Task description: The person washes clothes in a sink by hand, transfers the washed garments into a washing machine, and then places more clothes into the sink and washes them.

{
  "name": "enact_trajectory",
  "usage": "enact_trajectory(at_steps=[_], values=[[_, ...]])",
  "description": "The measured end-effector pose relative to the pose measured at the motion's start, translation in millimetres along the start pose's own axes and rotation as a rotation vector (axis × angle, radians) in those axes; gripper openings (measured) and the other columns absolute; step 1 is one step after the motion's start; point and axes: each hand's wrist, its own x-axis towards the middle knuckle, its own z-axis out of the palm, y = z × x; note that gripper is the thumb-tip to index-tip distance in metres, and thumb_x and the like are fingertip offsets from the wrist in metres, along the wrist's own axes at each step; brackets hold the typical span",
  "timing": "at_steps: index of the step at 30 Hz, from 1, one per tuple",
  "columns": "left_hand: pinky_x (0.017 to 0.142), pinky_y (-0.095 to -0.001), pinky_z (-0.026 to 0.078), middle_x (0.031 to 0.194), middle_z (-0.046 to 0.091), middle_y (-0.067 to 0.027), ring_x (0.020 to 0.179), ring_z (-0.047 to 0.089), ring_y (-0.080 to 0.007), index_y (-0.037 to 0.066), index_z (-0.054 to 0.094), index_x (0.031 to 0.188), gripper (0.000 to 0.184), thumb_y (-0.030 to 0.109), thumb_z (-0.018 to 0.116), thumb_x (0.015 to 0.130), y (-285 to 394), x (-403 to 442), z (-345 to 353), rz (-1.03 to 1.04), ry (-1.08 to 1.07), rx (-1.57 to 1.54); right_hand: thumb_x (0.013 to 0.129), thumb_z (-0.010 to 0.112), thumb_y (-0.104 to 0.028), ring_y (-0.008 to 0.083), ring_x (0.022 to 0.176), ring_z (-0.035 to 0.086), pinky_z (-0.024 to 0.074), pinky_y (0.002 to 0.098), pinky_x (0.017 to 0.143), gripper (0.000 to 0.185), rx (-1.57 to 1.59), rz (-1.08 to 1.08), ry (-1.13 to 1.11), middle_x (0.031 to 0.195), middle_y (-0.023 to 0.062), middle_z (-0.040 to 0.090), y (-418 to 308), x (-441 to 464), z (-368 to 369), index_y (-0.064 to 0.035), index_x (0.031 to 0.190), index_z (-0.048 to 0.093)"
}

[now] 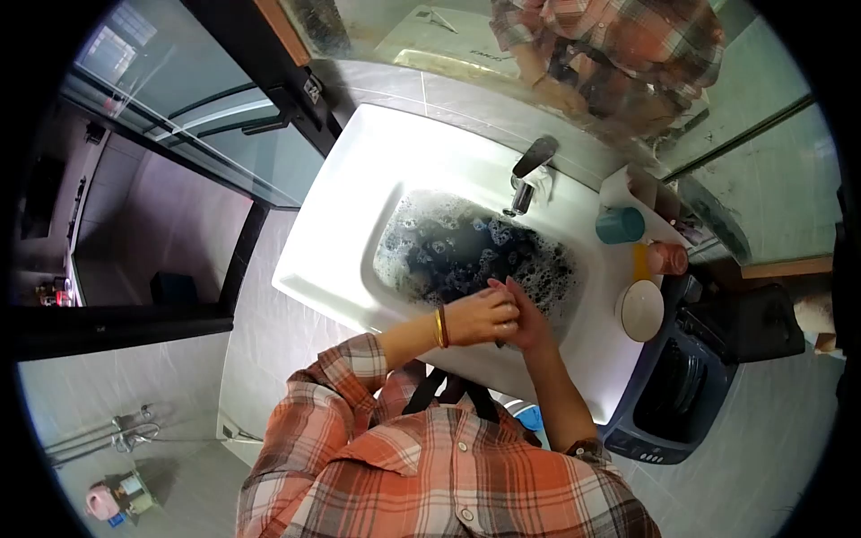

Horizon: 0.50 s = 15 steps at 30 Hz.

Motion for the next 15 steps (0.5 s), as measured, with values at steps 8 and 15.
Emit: enact_trajectory(at_steps=[8,15], values=[[0.069,-0.0298,0.043,0.086,0.053,-0.0075,0.078,0.052,-0.0183,0.007,0.047,0.085,0.009,0.013,0.054,0.085,-1.3,7.0,42.5,-1.011,0.957,-0.663,0.072,0.052,0.009,0.0231,0.093,0.05,0.0402,0.0359,0.084,0.018,-0.246,-1.045,0.197,0.092,0.0061,0.051,22.8,1.7,62.8,-0.0075,0.08,0.05],[0.062,-0.0264,0.046,0.079,0.056,-0.0023,0.07,0.054,-0.0122,0.008,0.052,0.091,0.02,0.027,0.046,0.092,-34.6,-0.8,45.6,-1.222,0.756,-1.96,0.056,0.057,0.005,0.024,0.081,0.051,0.0421,0.0345,0.076,0.015,-1.527,-1.435,-0.016,0.076,0.0055,0.053,17.1,-11.8,82.5,-0.007,0.06,0.049]])
